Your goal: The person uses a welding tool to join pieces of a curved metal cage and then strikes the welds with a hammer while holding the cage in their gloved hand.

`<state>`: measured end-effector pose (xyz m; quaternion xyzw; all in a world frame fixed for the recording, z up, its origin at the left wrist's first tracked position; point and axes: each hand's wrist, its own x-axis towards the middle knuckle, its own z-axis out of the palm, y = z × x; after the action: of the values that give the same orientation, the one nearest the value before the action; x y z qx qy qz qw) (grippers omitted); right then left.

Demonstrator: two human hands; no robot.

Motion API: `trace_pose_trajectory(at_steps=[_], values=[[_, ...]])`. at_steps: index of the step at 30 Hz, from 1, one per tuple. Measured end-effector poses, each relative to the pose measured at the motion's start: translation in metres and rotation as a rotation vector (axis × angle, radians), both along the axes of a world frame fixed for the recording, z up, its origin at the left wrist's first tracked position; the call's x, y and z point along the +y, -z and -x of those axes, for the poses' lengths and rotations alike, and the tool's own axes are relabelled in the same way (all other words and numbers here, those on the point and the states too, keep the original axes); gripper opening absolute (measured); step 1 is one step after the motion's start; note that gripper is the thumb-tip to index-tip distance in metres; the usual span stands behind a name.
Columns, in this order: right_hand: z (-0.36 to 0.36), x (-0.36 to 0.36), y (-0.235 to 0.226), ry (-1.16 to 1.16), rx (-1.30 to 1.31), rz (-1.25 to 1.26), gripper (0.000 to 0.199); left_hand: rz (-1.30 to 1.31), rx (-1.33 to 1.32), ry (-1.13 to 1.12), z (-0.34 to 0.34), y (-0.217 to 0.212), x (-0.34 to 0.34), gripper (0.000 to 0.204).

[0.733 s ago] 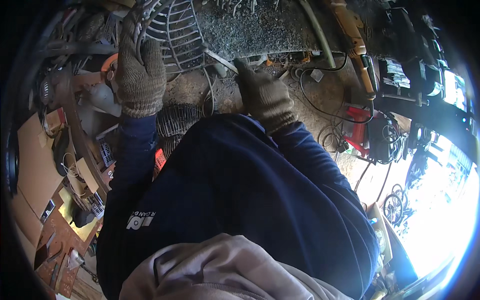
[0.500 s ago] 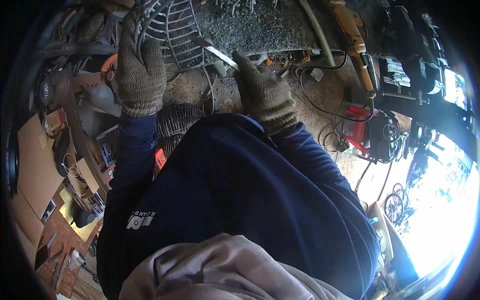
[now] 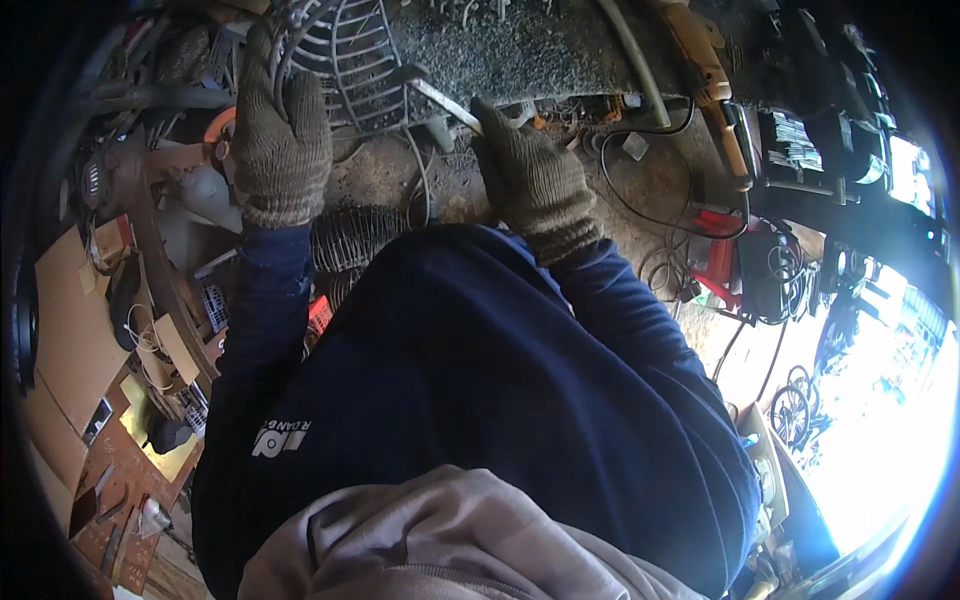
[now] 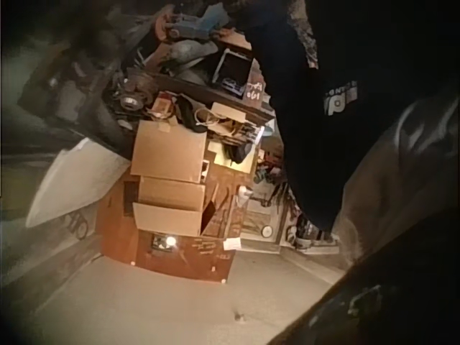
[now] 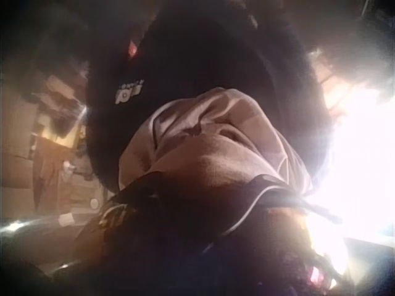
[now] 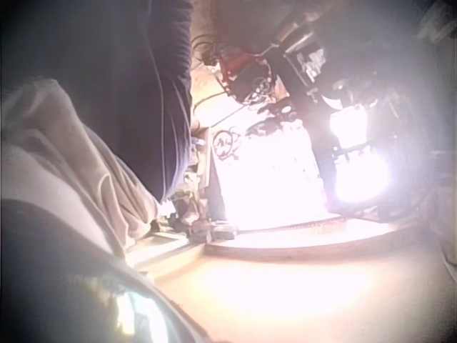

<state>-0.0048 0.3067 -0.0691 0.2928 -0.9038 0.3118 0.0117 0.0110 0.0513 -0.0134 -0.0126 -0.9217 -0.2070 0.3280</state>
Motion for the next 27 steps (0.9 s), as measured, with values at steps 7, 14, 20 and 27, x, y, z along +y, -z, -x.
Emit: trace_pose_trajectory(at_steps=[7, 14, 20, 27], values=[[0.002, 0.0, 0.017, -0.007, -0.081, -0.064, 0.041, 0.028, 0.043, 0.003, 0.0, 0.009, -0.002, 0.056], [-0.016, 0.0, -0.022, -0.006, -0.019, 0.113, 0.04, 0.016, 0.071, -0.003, -0.002, 0.013, -0.004, 0.058], [-0.013, 0.004, 0.006, 0.019, -0.148, -0.064, 0.04, -0.054, 0.061, 0.0, 0.0, 0.013, -0.002, 0.059], [-0.01, -0.001, -0.003, 0.036, -0.26, -0.142, 0.039, 0.036, 0.051, -0.009, -0.001, 0.009, 0.0, 0.059]])
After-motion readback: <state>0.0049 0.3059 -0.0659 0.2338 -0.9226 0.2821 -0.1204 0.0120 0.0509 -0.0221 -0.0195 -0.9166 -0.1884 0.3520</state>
